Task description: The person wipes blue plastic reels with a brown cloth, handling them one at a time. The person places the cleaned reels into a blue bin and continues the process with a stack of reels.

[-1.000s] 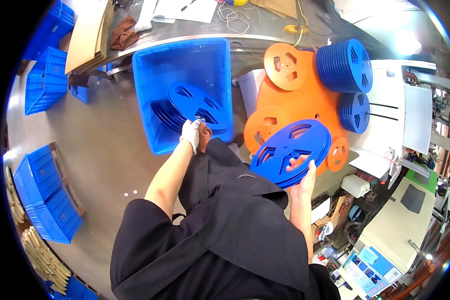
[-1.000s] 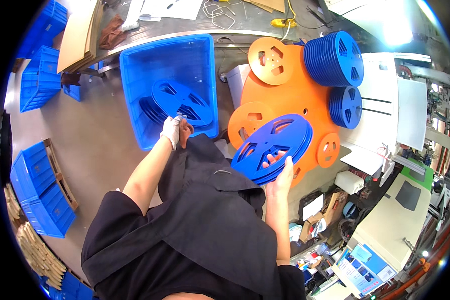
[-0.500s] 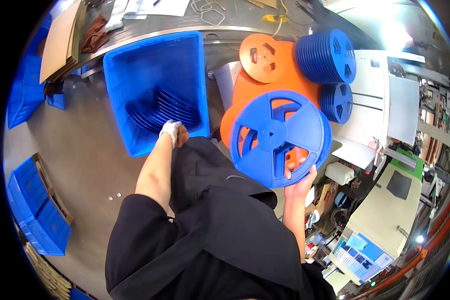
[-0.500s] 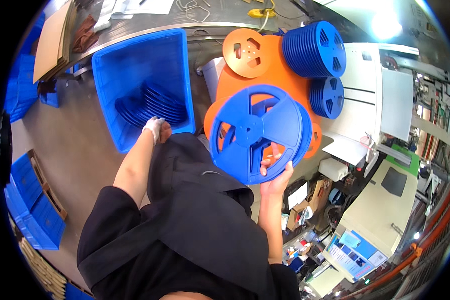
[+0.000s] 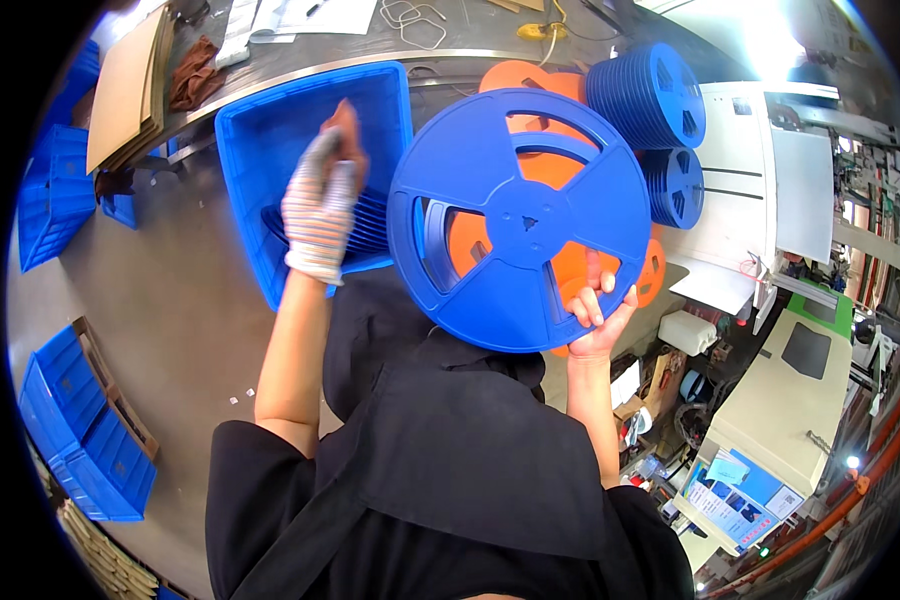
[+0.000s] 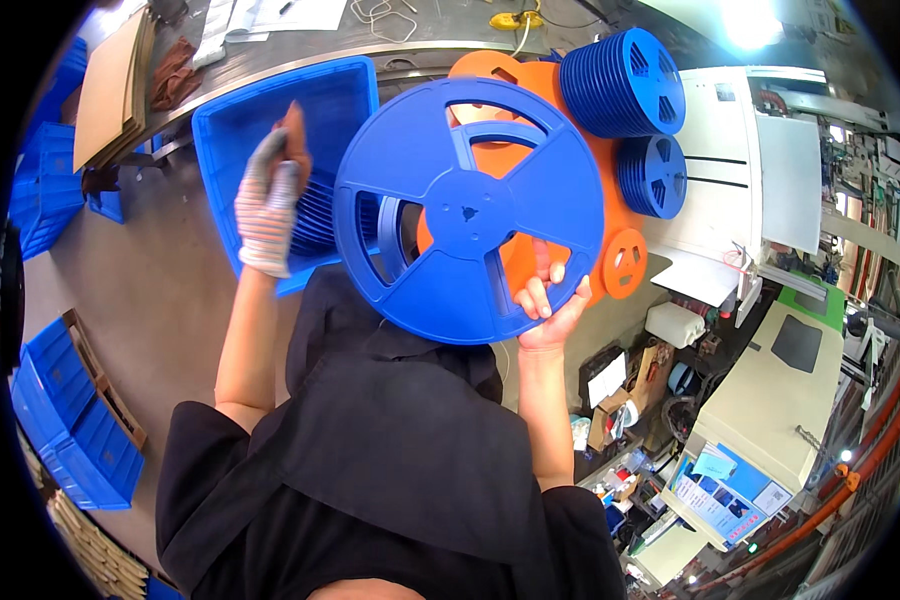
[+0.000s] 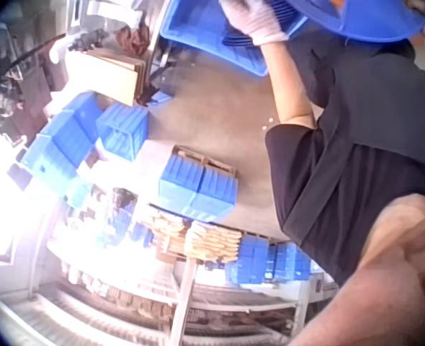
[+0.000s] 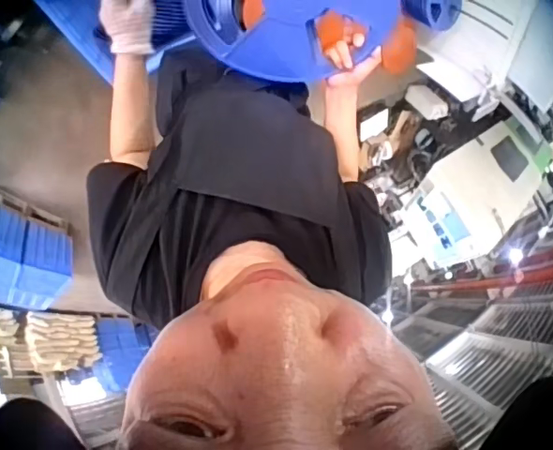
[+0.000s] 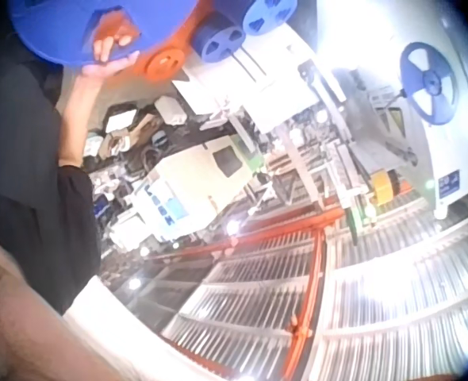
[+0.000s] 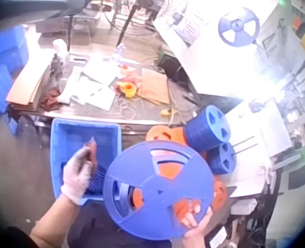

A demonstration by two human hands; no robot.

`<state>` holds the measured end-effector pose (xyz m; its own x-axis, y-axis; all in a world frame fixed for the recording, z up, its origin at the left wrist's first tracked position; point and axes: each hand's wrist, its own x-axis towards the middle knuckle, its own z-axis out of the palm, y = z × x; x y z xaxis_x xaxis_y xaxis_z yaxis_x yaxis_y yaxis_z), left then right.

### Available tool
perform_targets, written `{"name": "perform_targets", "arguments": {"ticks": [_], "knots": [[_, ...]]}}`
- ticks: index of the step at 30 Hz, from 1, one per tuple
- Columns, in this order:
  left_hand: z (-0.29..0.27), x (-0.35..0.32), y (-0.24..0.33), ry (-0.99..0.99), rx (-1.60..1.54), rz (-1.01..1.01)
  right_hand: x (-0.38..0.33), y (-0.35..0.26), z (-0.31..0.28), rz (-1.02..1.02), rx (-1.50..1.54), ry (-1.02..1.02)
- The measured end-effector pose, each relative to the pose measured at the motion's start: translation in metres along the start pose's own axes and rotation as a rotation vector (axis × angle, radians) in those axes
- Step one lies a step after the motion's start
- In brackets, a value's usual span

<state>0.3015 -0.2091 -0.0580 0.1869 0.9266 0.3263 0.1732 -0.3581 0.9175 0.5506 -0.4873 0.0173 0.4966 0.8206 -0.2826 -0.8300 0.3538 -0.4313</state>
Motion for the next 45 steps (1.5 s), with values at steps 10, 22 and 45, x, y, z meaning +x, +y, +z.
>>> {"name": "perform_targets", "arguments": {"ticks": [10,22,45], "knots": [[0.046,-0.045,0.097,-0.497,0.176,0.454,-0.022,0.044,0.027,0.156,-0.09,0.067],[0.014,-0.069,0.005,-0.505,0.423,0.216,-0.032,0.047,0.037,0.093,-0.129,0.176],[-0.047,-0.081,0.02,-0.835,-0.563,-0.611,0.027,-0.008,0.082,-0.045,-0.745,0.419]]}}
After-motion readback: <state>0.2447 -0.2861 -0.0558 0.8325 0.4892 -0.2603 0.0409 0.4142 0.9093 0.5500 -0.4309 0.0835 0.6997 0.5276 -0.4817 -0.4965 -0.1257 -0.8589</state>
